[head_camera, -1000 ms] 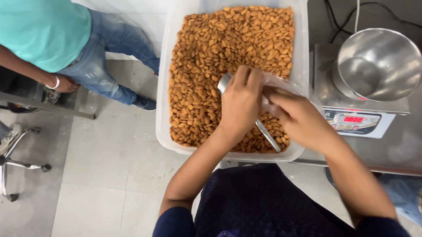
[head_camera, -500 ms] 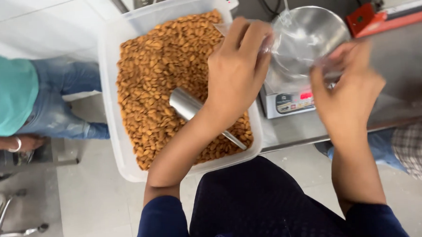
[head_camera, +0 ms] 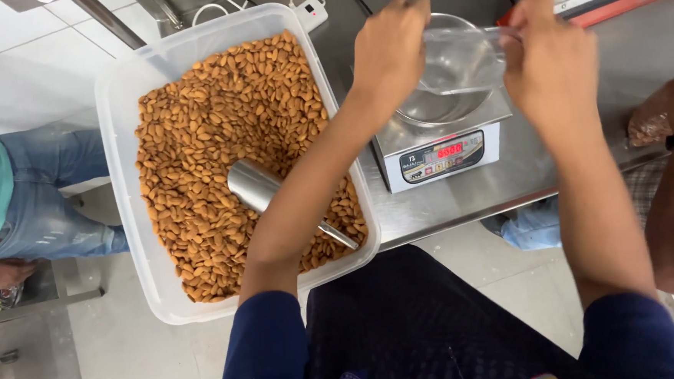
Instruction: The person scoops almonds from a large bin into small plastic bags and weighs them using a digital scale.
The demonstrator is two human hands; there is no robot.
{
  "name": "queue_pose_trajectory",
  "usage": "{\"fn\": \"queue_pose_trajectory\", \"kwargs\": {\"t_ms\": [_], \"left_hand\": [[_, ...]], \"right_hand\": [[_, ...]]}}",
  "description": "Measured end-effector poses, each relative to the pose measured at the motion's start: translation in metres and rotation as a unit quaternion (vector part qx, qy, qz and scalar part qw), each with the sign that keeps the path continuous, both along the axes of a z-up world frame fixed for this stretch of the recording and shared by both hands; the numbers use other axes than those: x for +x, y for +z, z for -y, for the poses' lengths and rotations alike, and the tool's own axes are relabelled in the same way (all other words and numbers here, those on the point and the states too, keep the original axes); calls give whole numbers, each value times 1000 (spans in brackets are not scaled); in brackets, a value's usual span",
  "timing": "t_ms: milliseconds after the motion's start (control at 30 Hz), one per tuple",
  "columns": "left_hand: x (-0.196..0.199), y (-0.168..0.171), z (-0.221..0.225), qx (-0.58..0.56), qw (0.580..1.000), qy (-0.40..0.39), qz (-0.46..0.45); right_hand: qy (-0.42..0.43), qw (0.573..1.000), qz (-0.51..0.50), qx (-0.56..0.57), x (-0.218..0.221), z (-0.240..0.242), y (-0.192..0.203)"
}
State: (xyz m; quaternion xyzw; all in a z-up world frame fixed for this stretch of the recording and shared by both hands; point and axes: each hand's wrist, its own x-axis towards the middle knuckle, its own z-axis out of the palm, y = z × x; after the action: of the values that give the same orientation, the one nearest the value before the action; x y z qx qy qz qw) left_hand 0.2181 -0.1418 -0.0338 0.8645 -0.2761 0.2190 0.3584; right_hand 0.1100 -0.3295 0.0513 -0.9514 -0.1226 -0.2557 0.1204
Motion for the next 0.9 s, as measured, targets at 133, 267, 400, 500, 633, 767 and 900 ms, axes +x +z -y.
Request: {"fn": "queue_pose_trajectory", "kwargs": {"t_ms": [133,267,400,500,633,767,900], "left_hand": [[39,-22,22,76,997,15,21],[37,7,22,28,999,-41,22],[51,-13,31,55,995,-85,-3],[62,-26,45,105,994,11,37],[59,-16,54,219,971,36,-85],[45,0,56,262,956,34,-126],[39,9,67,278,942,30,-185]], "right_hand": [[29,999,-32,-29,57,48,-54],[83,988,-134,-2,76,58,-49],[79,988,-66,-116,91,72,-69],[-15,982,-129,-138,99,52,-63],[-109,951,-265,-115,100,23,-47],[-69,942,-281,-169,98,14,-32],[-109,921,-301,-223,103,17,-36]]}}
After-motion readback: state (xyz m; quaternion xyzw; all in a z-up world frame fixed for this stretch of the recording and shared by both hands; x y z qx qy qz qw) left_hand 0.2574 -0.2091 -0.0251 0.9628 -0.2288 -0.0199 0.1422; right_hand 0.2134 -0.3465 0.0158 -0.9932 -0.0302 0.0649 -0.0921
